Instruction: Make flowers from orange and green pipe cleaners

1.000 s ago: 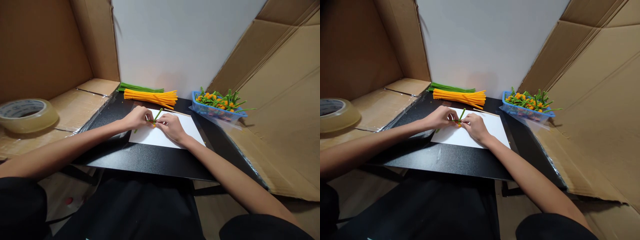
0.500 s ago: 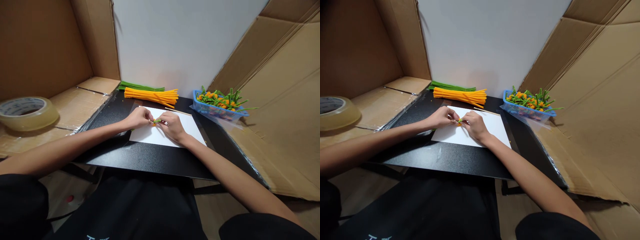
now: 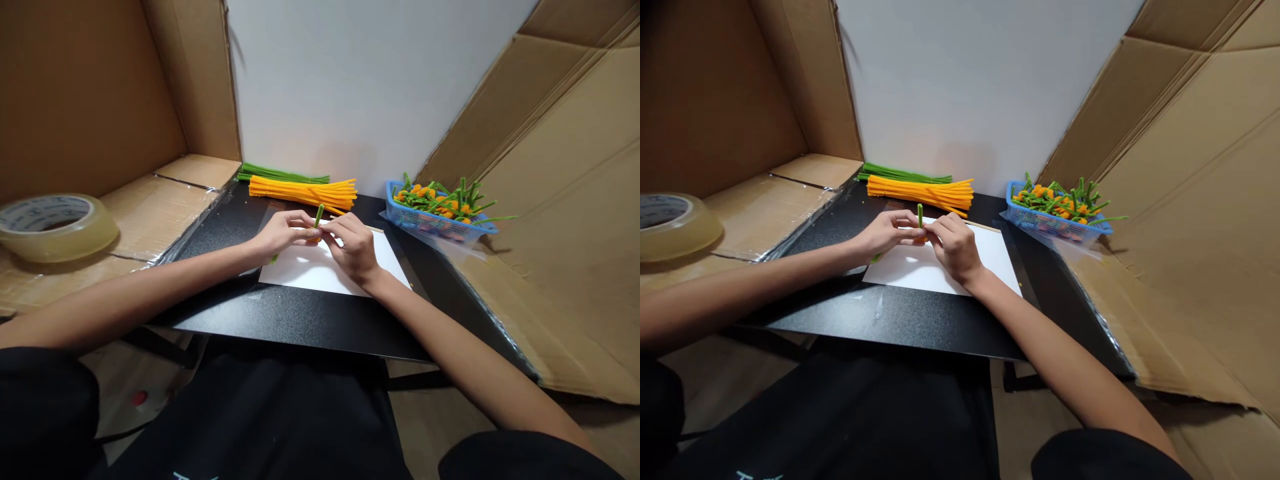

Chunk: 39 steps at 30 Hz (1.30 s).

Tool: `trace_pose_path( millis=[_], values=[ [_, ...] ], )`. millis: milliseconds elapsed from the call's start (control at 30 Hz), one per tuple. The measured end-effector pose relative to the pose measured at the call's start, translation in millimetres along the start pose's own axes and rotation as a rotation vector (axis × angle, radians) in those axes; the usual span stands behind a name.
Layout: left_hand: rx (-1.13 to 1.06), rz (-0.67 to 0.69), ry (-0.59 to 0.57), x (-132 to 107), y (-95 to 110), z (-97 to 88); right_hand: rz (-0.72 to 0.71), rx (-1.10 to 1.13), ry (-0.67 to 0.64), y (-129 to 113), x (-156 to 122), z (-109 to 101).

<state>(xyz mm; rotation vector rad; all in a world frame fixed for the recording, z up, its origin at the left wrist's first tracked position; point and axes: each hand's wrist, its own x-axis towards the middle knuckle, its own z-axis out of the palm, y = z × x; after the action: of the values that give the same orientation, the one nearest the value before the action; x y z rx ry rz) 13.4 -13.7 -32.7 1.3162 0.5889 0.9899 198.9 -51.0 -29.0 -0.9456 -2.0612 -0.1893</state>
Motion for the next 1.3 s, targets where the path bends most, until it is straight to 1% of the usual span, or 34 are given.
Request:
trace_pose_path(
  millis=[233, 300, 367, 433, 533, 567, 633, 700, 733, 767, 800, 900, 967, 1000, 1067, 1167, 1233, 1300],
  values=[
    [-0.128, -0.007, 0.044, 2, -5, 0.0, 0.049, 0.020, 0.037, -5, 3, -7],
    [-0.122, -0.005, 0.048, 2, -5, 0.6, 0.068, 0.042, 0.044, -6, 4, -7],
    [-0.064, 0.024, 0.047, 1, -5, 1.4, 0.120, 0.096, 0.056, -8, 5, -7],
    [0.048, 0.114, 0.042, -1, -3, 2.5, 0.224, 0.187, 0.064, -11, 7, -6],
    [0.308, 0.367, 0.068, -7, 2, 3.9, 0.445, 0.417, 0.034, -14, 11, -7],
    [0.414, 0.460, 0.081, -9, 4, 4.1, 0.518, 0.522, 0.000, -15, 13, -7],
    [0.613, 0.614, 0.084, -12, 7, 3.9, 0.657, 0.749, -0.106, -16, 15, -10],
    [0.730, 0.701, 0.068, -14, 9, 3.2, 0.780, 0.927, -0.219, -15, 17, -12],
    [0.742, 0.711, 0.066, -15, 9, 2.9, 0.826, 0.974, -0.244, -14, 17, -13],
    [0.727, 0.693, 0.072, -14, 8, 2.7, 0.851, 0.986, -0.238, -13, 17, -13],
    [0.693, 0.649, 0.085, -14, 7, 2.5, 0.856, 0.967, -0.203, -12, 17, -13],
    [0.544, 0.449, 0.121, -12, 3, 3.0, 0.795, 0.849, -0.045, -9, 16, -11],
    [0.481, 0.381, 0.131, -11, 1, 3.6, 0.775, 0.793, -0.012, -8, 15, -9],
    [0.477, 0.384, 0.131, -11, 0, 3.8, 0.777, 0.777, -0.014, -9, 15, -9],
    [0.529, 0.450, 0.128, -13, 0, 4.0, 0.790, 0.758, -0.033, -11, 15, -9],
    [0.718, 0.641, 0.116, -16, 1, 3.7, 0.839, 0.802, -0.096, -16, 14, -10],
    [0.833, 0.736, 0.108, -17, 3, 3.6, 0.897, 0.849, -0.152, -19, 13, -11],
    [0.860, 0.740, 0.111, -17, 4, 3.9, 0.933, 0.858, -0.156, -19, 12, -10]
  ],
)
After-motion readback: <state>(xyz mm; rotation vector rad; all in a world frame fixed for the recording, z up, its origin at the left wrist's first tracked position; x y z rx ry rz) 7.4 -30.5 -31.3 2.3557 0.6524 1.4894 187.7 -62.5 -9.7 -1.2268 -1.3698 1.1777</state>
